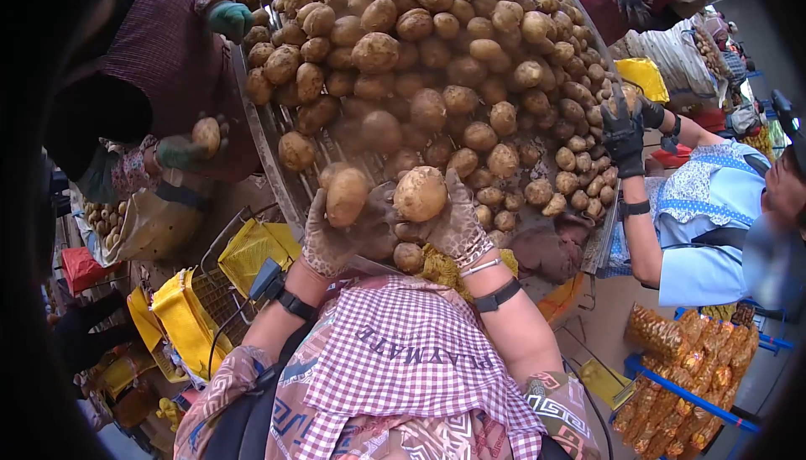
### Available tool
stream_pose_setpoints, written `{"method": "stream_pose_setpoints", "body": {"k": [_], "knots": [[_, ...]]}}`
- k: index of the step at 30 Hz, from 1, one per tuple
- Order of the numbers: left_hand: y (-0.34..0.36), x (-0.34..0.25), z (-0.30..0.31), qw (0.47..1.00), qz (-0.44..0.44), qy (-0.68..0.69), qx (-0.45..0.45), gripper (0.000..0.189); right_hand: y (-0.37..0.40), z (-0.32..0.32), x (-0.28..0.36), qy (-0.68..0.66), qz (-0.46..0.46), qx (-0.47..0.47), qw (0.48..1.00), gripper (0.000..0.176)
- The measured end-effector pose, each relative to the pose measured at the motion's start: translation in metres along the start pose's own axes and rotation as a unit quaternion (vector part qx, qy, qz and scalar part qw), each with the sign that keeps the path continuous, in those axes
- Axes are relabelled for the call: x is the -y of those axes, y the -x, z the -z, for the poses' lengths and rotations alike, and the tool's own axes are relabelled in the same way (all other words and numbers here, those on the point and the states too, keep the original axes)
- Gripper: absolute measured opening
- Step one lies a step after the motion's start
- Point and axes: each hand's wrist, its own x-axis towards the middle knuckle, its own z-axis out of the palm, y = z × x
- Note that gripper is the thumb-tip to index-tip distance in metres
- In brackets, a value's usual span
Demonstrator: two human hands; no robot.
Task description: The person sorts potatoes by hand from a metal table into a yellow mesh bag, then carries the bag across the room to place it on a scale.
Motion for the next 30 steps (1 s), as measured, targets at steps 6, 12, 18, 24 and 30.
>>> {"method": "stream_pose_setpoints", "body": {"k": [6,12,18,24,30], "knots": [[0.031,-0.004,-0.018,0.959,-0.130,-0.253,-0.004,0.080,-0.007,-0.029,-0.008,0.052,0.015,-0.066,0.996,0.072],[0.053,-0.004,0.003,0.980,-0.174,-0.089,0.024,0.073,-0.018,-0.059,-0.040,0.398,0.145,-0.014,0.906,0.061],[0.085,0.002,0.058,0.963,-0.200,0.178,0.042,0.071,-0.029,-0.098,-0.089,0.764,0.086,0.218,0.601,0.071],[0.136,-0.028,0.080,0.903,-0.337,0.259,-0.067,0.076,-0.071,-0.047,-0.020,0.866,0.317,-0.104,0.372,0.064],[0.129,-0.138,0.233,0.944,-0.292,-0.105,0.111,0.051,-0.101,-0.056,0.006,0.920,0.149,-0.209,0.296,0.075]]}}
